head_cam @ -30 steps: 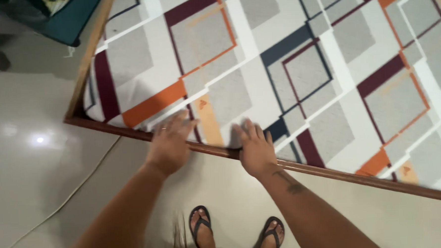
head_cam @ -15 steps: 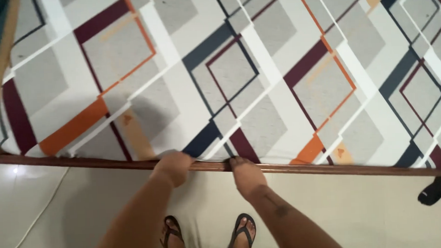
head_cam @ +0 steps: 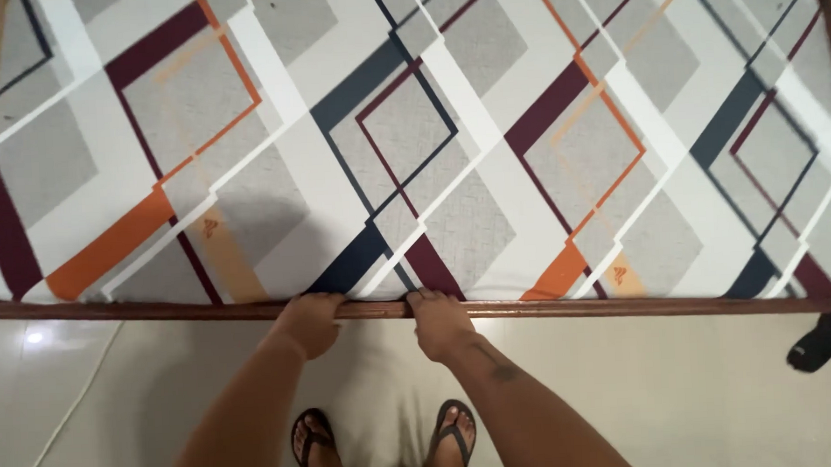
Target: The recorder arranges pillows and blankets on a bed and tucks in the bedsheets.
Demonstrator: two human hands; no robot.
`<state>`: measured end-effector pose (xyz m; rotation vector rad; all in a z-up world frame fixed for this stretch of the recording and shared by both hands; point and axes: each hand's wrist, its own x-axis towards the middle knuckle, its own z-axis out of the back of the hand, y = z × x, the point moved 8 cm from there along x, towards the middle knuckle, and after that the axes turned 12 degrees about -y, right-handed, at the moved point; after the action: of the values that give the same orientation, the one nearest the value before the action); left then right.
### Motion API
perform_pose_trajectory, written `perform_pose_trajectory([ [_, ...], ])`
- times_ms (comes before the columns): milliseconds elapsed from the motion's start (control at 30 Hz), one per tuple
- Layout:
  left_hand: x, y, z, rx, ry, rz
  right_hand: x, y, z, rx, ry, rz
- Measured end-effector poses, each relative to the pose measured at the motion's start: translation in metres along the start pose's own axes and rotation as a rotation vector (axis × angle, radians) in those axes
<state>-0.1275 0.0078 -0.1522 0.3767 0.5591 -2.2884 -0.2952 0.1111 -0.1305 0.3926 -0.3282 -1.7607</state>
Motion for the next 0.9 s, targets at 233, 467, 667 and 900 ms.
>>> perform_pose_trajectory([
  [233, -0.05, -0.016, 0.125, -0.246, -0.474, 0.27, 0.008, 0.024, 0.124, -0.289, 0.181, -0.243],
  [467, -0.109, -0.051, 0.393, 0.037, -0.729, 0.175, 0.07, 0.106, 0.37, -0.499, -0.317, -0.09],
  [667, -0.189, -0.055, 0.575, 0.128, -0.917, 0.17, 0.094, 0.197, 0.539, -0.585, -0.519, -0.071],
  [900, -0.269, -0.042, 0.712, 0.214, -0.93, 0.282, 0.108, 0.308, 0.658, -0.567, -0.609, -0.018],
])
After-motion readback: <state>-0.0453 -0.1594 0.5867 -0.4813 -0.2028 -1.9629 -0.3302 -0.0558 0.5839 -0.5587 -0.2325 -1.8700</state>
